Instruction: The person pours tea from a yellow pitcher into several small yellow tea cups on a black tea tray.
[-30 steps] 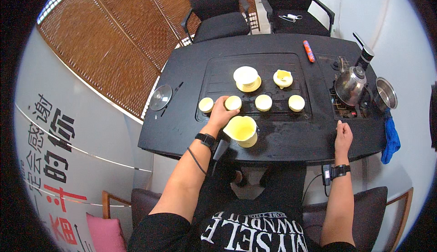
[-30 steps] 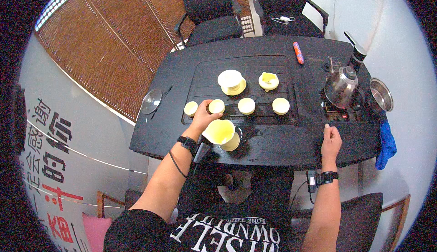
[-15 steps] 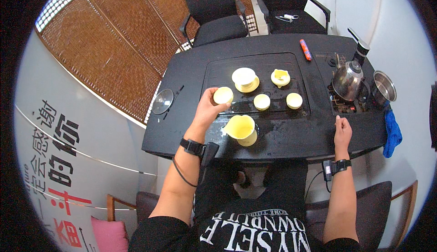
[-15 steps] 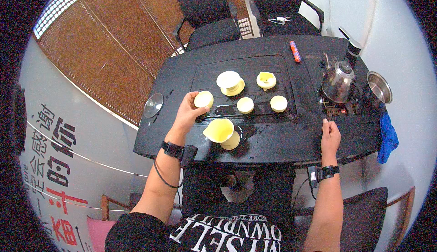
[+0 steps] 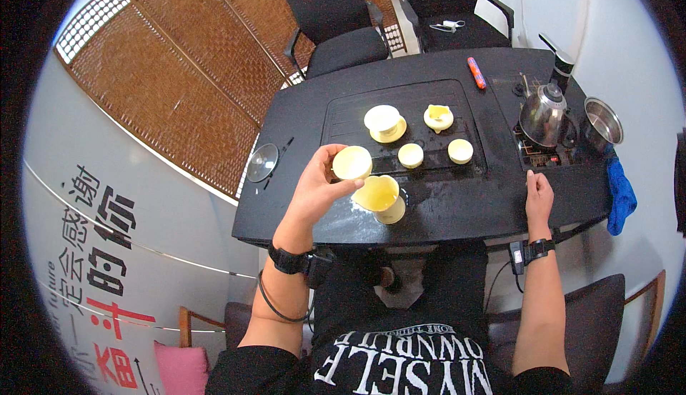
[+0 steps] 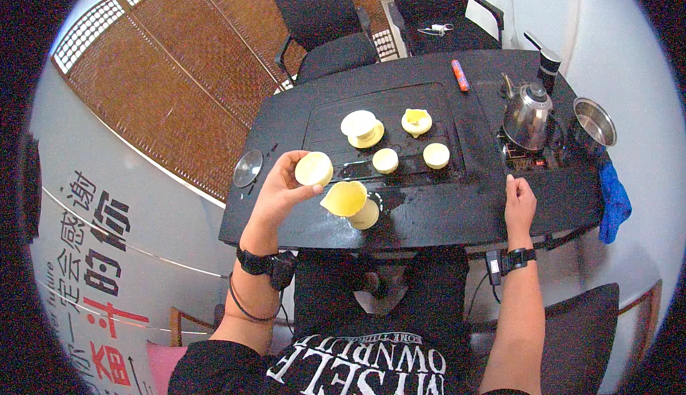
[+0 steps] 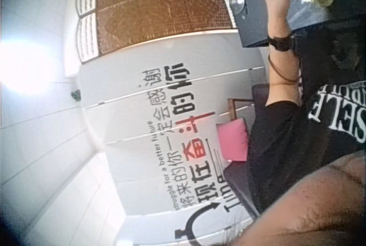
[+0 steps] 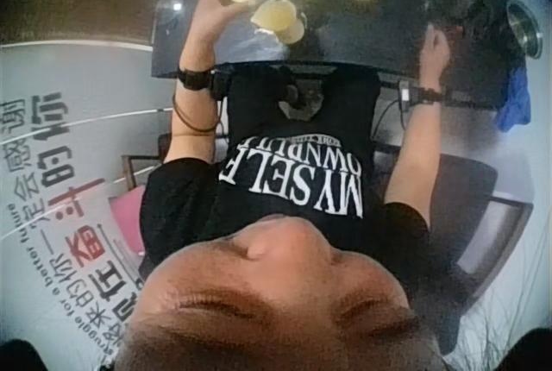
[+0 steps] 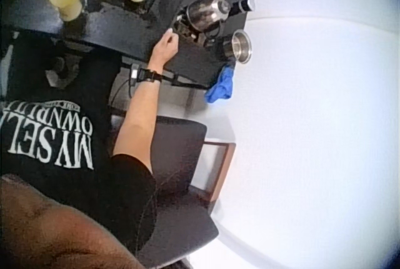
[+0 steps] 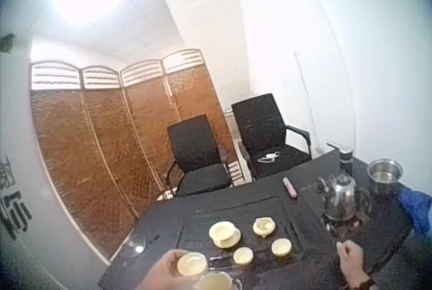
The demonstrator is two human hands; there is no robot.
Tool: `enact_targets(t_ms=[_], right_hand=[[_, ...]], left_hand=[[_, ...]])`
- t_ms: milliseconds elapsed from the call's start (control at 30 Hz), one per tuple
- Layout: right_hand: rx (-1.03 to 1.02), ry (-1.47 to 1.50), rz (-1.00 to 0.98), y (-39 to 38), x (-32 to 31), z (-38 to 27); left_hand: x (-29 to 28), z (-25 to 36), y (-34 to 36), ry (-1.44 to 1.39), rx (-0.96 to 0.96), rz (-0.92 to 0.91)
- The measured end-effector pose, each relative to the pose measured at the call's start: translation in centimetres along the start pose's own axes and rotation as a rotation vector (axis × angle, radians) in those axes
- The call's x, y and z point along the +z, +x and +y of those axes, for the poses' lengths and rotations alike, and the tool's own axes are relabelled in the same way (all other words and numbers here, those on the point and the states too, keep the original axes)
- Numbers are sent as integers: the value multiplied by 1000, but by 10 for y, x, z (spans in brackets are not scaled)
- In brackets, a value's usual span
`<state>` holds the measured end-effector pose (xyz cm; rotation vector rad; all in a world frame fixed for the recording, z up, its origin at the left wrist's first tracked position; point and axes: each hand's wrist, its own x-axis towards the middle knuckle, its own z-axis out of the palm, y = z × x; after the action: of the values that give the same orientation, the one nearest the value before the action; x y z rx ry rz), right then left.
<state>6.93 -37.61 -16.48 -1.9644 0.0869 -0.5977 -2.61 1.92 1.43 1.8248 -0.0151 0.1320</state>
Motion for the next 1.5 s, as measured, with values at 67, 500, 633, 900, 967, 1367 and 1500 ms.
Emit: enact_targets(t_ms=[67,500,633,900,967,1367,1500], right_hand=[[-1,14,5,0,0,-1],[38,12,-10,0,0,0],[21,12,-7,0,-1,-2],[26,33,-13,0,-1,1],[16,32,-12,1,-1,0],[27,59,1,0,0,0],[18,52,-6,0,0,-1]], left_hand=[[1,-2,-4,-6,3,-24],[14,-3,-7,118,4,-28],[20,-1,-7,155,34,-7],[26,2,-5,238,31,1],[26,3,-5,247,26,7],[28,6,-7,300,3,33],[27,9,-8,354,-12,38]])
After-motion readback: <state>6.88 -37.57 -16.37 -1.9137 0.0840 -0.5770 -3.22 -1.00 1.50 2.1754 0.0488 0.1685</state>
